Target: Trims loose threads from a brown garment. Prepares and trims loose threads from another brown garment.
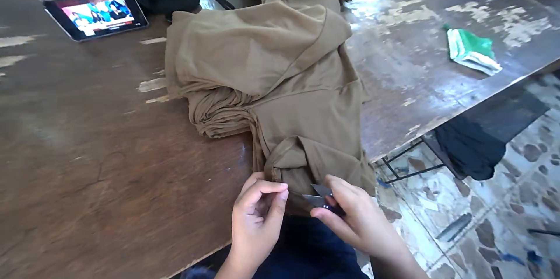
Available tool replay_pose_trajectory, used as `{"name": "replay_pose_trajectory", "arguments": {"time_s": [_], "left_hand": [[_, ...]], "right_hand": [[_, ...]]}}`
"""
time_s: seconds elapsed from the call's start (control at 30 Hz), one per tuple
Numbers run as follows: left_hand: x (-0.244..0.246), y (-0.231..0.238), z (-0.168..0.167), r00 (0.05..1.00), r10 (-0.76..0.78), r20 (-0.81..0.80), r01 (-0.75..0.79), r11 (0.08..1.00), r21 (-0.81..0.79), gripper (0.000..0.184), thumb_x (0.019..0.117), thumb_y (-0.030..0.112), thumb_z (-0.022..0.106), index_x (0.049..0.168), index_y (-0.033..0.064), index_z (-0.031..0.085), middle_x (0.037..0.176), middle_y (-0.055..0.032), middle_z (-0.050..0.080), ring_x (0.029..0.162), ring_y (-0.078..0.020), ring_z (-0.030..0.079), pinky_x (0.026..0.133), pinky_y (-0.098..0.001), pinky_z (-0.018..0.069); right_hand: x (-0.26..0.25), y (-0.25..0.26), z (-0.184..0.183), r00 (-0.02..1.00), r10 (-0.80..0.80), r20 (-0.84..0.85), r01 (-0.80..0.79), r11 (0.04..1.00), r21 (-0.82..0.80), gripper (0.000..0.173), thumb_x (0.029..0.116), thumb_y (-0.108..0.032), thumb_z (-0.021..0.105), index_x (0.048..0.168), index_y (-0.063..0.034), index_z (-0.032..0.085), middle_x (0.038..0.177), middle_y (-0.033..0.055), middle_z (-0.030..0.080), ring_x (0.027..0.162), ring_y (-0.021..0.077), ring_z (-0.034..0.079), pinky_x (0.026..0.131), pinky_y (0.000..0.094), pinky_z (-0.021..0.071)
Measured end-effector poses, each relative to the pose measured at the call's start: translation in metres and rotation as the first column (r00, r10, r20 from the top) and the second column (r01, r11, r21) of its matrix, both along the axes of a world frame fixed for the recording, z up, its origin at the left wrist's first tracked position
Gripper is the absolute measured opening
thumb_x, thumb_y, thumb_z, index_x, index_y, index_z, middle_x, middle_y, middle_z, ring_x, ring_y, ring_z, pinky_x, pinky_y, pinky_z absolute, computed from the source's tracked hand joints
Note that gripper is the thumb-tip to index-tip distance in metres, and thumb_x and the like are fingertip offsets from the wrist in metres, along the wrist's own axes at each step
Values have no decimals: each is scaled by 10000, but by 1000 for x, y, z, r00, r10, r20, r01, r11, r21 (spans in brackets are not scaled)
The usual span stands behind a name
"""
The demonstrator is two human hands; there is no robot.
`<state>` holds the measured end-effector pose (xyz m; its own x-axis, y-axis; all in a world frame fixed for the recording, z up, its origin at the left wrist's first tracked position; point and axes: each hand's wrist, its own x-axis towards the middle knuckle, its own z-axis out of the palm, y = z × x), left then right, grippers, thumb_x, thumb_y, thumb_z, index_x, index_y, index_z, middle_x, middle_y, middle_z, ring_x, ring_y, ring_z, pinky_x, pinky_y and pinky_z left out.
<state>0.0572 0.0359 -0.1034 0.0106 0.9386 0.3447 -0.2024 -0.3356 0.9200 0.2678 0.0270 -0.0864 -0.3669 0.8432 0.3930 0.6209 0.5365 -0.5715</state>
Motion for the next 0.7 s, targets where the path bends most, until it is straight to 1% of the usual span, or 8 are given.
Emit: {"name": "replay_pose_trajectory", "arguments": {"time_s": [0.07, 0.13, 0.23, 0.3, 0.37, 0.47, 0.6, 0.7], "left_hand": [[-5, 1, -1, 995, -65, 72, 67, 998, -16, 104, 969, 82, 678, 1049, 127, 727, 1066, 41, 674, 980, -16, 650, 836, -159, 564], [-8, 0, -2, 981, -134, 139, 137, 991, -11, 117, 975, 110, 680, 1071, 156, 730, 1102, 42, 675, 1034, -29, 640, 875, -169, 551], [-11, -2, -2, 977, -166, 133, 166, 986, 8, 135, 977, 128, 685, 1092, 176, 740, 1180, 38, 660, 1089, -27, 629, 900, -165, 545], [-11, -2, -1, 980, -167, 112, 166, 986, 15, 129, 975, 127, 688, 1083, 175, 740, 1185, 38, 652, 1092, -26, 624, 900, -161, 541], [-12, -2, -1, 979, -169, 115, 168, 986, 18, 119, 966, 116, 698, 1068, 158, 743, 1181, 20, 657, 1084, -38, 628, 889, -167, 545], [-12, -3, -1, 978, -164, 126, 163, 986, 15, 117, 965, 138, 706, 1071, 165, 748, 1183, 23, 666, 1082, -36, 633, 887, -165, 546], [-16, -3, 2, 960, -186, 209, 196, 980, -31, 116, 962, 173, 714, 1067, 175, 764, 1257, -7, 665, 1160, -91, 625, 949, -229, 545], [-16, -4, 4, 939, -222, 263, 241, 970, -43, 136, 947, 149, 728, 1073, 168, 776, 1307, -29, 648, 1178, -96, 623, 964, -235, 546]], "right_hand": [[-2, 0, -4, 997, -33, 64, 33, 999, 2, 504, 1043, -529, 505, 829, -74, 537, 702, 28, 484, 563, 89, 456, 485, 224, 382], [-4, 0, -6, 992, -49, 119, 44, 998, 39, 502, 1044, -517, 501, 801, -80, 546, 694, 33, 493, 544, 110, 465, 466, 244, 383], [-11, 0, -6, 980, -87, 181, 68, 992, 110, 531, 1058, -530, 444, 792, -83, 549, 678, 37, 500, 523, 133, 477, 445, 266, 385], [-15, 1, -5, 974, -99, 206, 71, 987, 141, 552, 1068, -537, 401, 790, -85, 554, 668, 39, 504, 517, 149, 491, 438, 280, 390], [-19, 1, -5, 972, -103, 212, 70, 985, 158, 559, 1083, -526, 364, 789, -91, 557, 664, 36, 508, 522, 153, 507, 441, 286, 397], [-21, 3, -7, 975, -113, 192, 82, 983, 167, 552, 1095, -491, 349, 763, -102, 559, 644, 29, 522, 511, 140, 512, 435, 283, 393], [-22, 3, -5, 981, -114, 157, 94, 987, 131, 551, 1071, -538, 401, 789, -90, 553, 651, 29, 493, 510, 134, 477, 442, 273, 384], [-29, 4, -3, 981, -139, 138, 121, 984, 127, 537, 1061, -533, 437, 791, -85, 556, 656, 29, 494, 516, 125, 473, 446, 259, 379]]}}
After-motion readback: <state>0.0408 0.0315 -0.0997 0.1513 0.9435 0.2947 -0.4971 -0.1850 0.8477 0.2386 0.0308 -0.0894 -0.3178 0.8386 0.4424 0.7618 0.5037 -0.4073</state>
